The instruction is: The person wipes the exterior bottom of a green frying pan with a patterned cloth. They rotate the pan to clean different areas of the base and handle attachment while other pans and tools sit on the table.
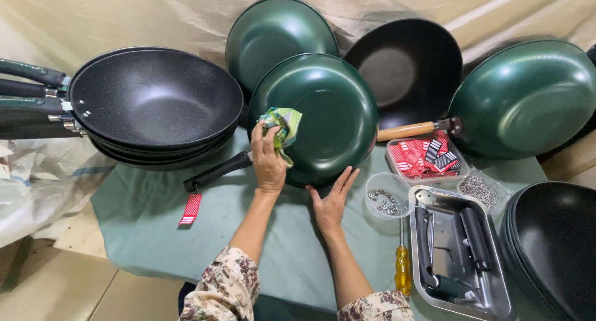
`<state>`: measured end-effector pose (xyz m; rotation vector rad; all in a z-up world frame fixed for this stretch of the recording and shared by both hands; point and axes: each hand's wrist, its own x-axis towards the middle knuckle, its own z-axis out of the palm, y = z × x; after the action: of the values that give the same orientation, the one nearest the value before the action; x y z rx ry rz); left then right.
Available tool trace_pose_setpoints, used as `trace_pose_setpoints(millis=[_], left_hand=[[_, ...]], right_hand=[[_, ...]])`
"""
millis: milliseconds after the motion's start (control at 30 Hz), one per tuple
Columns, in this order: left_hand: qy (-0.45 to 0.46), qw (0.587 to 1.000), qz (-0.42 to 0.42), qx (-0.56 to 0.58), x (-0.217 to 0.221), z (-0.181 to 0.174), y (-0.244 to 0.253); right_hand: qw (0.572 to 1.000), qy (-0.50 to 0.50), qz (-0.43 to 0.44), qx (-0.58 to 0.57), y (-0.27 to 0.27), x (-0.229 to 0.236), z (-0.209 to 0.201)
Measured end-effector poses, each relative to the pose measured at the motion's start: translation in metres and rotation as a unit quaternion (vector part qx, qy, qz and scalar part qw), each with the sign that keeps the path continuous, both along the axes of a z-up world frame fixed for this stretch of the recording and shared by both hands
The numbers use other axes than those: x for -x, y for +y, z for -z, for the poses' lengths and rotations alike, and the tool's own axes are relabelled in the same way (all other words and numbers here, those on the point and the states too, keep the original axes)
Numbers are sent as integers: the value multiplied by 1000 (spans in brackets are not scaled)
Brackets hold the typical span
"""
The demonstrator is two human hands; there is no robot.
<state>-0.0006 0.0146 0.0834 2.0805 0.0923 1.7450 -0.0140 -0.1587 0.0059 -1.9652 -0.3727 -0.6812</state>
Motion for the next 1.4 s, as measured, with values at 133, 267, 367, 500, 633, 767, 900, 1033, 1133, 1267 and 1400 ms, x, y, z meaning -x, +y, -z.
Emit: trace_pose_setpoints(millis=[133, 267, 367, 500, 633, 767, 900, 1033, 1133, 1267, 1400], left_hand=[[30, 999, -34, 15, 31, 45, 49], [191, 968, -157, -47, 66, 94, 99], [250, 949, -182, -57, 88, 116, 129], [260, 935, -237, -52, 96, 133, 138], [256, 942, -217, 17, 72, 128, 105], [241, 960, -143, -21, 58, 95, 58], [248, 948, -189, -69, 65, 105, 67], [266, 936, -221, -71, 108, 99, 89], [301, 916, -258, -60, 109, 120, 111], [296, 934, -201, -5, 103, 102, 88], [294, 952, -80, 15, 92, 77, 45]], right_hand=[[1000, 5, 2, 1, 1, 2, -1], [1000, 10, 1, -2, 0, 3, -2], [1000, 17, -2, -1, 1, 5, -4], [1000, 29, -5, -3, 0, 5, -6], [999, 31, -8, -7, 1, 8, -7], [1000, 27, -4, -7, 2, 7, -7], [1000, 27, -6, -3, 0, 8, -8], [999, 35, -11, -8, -1, 8, -6], [999, 34, -12, -9, 1, 7, -6], [1000, 27, -12, -7, 0, 7, -7], [1000, 24, -10, -7, 0, 5, -5]])
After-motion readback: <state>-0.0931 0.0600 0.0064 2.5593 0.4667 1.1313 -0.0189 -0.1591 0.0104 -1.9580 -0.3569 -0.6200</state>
